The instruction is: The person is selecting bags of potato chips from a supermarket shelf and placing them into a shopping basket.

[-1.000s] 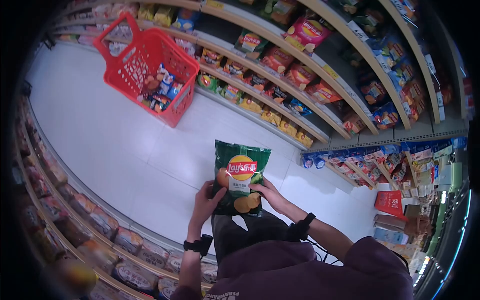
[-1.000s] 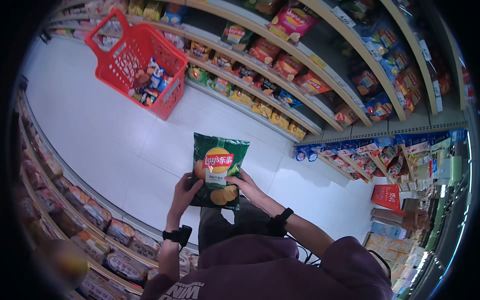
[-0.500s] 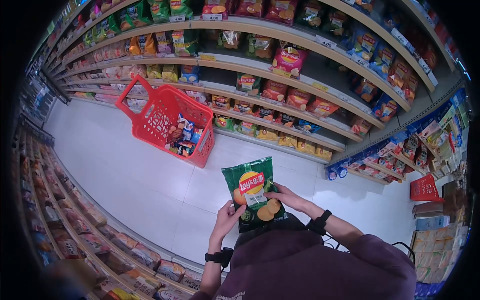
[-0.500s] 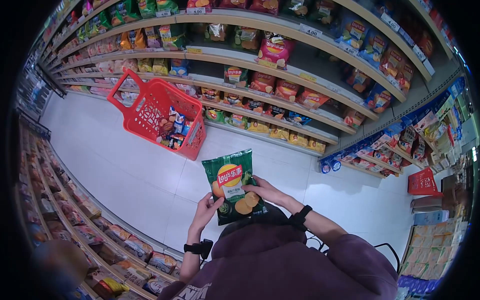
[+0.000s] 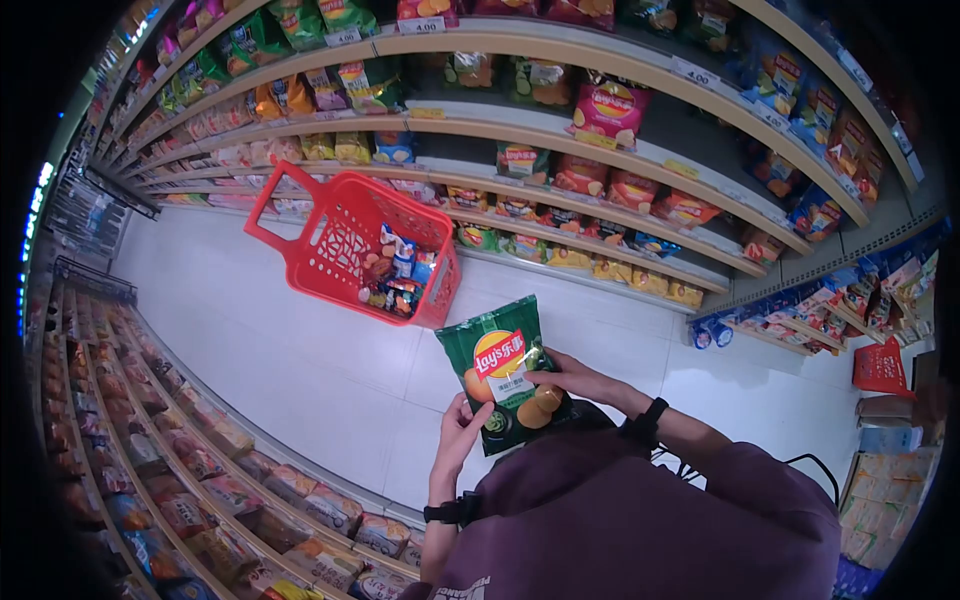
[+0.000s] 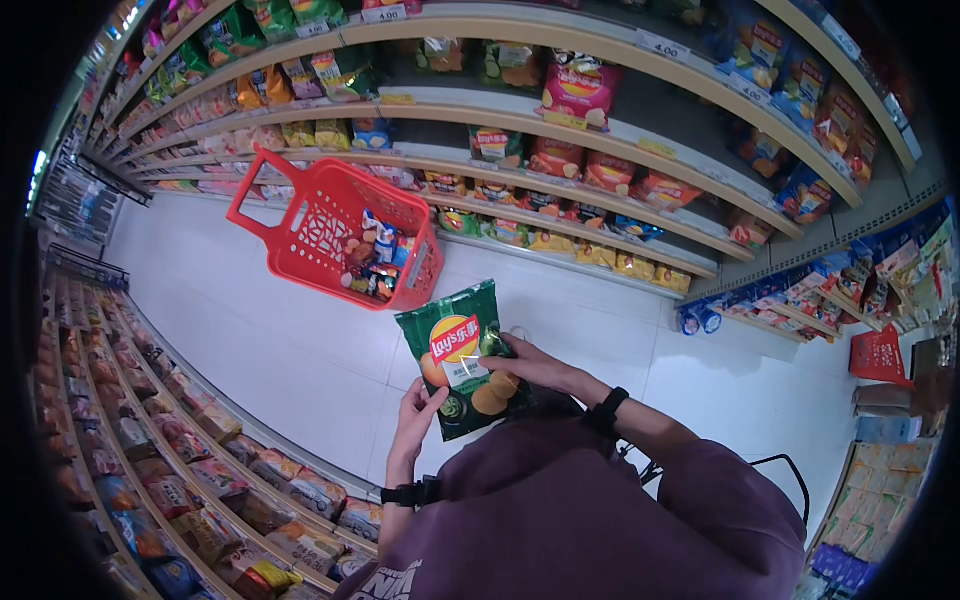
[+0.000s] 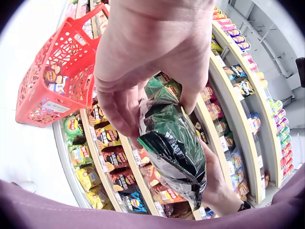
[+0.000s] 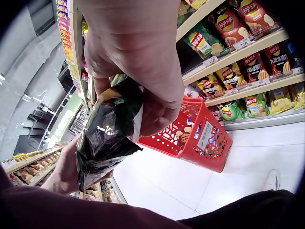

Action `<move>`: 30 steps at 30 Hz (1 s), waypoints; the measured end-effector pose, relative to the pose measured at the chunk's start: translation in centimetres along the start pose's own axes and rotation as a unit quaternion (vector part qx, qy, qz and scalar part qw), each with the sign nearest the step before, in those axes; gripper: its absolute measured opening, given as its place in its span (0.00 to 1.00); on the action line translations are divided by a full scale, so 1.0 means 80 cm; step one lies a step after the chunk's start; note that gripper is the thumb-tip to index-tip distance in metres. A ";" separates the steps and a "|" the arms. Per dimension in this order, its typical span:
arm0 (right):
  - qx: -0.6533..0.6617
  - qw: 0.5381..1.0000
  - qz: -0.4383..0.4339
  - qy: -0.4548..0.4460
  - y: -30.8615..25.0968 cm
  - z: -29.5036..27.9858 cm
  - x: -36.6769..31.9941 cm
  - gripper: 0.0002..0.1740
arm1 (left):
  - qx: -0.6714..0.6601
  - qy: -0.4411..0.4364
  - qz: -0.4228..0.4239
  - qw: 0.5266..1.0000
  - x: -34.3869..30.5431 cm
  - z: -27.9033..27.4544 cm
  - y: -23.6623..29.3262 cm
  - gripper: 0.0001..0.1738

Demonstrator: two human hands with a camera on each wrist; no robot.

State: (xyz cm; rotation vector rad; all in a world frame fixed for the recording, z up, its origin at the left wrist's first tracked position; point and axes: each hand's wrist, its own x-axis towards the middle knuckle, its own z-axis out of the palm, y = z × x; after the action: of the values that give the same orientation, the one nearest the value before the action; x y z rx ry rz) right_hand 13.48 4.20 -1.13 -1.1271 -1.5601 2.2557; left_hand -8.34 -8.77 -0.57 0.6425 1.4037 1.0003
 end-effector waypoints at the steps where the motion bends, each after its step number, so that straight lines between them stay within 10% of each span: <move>1: -0.001 1.000 0.021 0.011 -0.018 -0.004 0.006 0.49 | -0.023 -0.003 0.015 1.000 0.010 0.001 0.015 0.21; 15: 0.116 0.991 -0.009 0.073 -0.137 -0.105 0.127 0.36 | -0.038 -0.019 0.098 0.994 0.187 0.002 0.152 0.23; 30: 0.156 0.978 -0.037 0.135 -0.187 -0.023 0.237 0.31 | 0.012 -0.083 0.070 0.994 0.265 -0.151 0.208 0.23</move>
State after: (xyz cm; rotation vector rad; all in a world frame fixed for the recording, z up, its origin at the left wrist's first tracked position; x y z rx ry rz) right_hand -2.50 22.13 2.33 -1.2000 -1.0820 2.0990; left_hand -25.60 15.04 1.93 0.8324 1.2390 1.0170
